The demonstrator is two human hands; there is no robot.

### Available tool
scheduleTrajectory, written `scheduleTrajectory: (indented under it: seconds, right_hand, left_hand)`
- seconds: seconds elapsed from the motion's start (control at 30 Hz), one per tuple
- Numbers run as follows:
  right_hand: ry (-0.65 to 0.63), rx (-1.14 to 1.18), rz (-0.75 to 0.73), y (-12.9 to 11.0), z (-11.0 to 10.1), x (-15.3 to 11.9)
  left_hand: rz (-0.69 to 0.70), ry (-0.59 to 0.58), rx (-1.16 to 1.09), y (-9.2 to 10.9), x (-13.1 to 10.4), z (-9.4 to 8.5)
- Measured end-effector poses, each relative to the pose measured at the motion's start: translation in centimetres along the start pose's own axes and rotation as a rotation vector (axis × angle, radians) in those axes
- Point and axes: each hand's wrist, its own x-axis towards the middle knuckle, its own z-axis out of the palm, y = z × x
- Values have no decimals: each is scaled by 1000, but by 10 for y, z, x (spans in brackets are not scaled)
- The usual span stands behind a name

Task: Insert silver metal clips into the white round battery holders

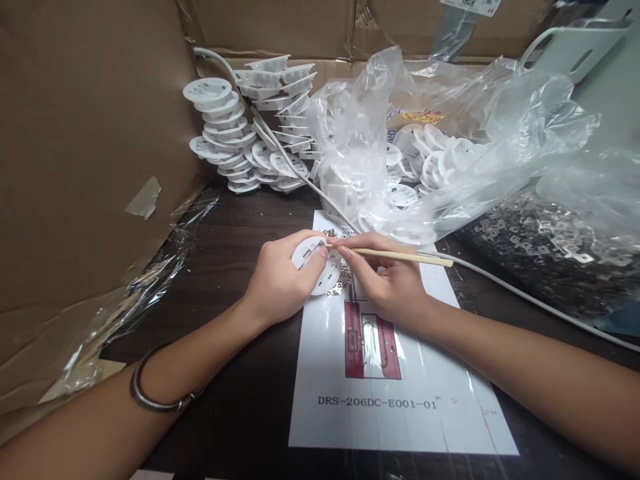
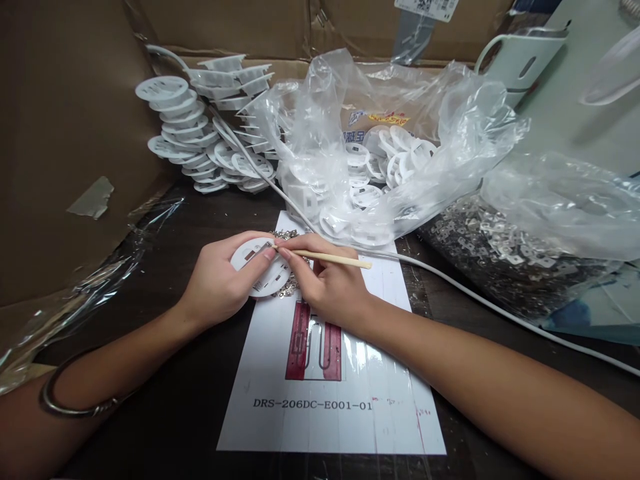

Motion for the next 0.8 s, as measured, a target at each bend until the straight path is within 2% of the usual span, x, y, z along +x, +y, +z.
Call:
scheduleTrajectory:
  seconds: [0.4, 0.8]
  right_hand:
    - [16, -109, -201, 1, -2, -4]
    - [13, -137, -243, 1, -2, -4]
  left_hand:
    - [11, 9, 9, 4, -4, 2]
    - [17, 12, -34, 3, -1, -1]
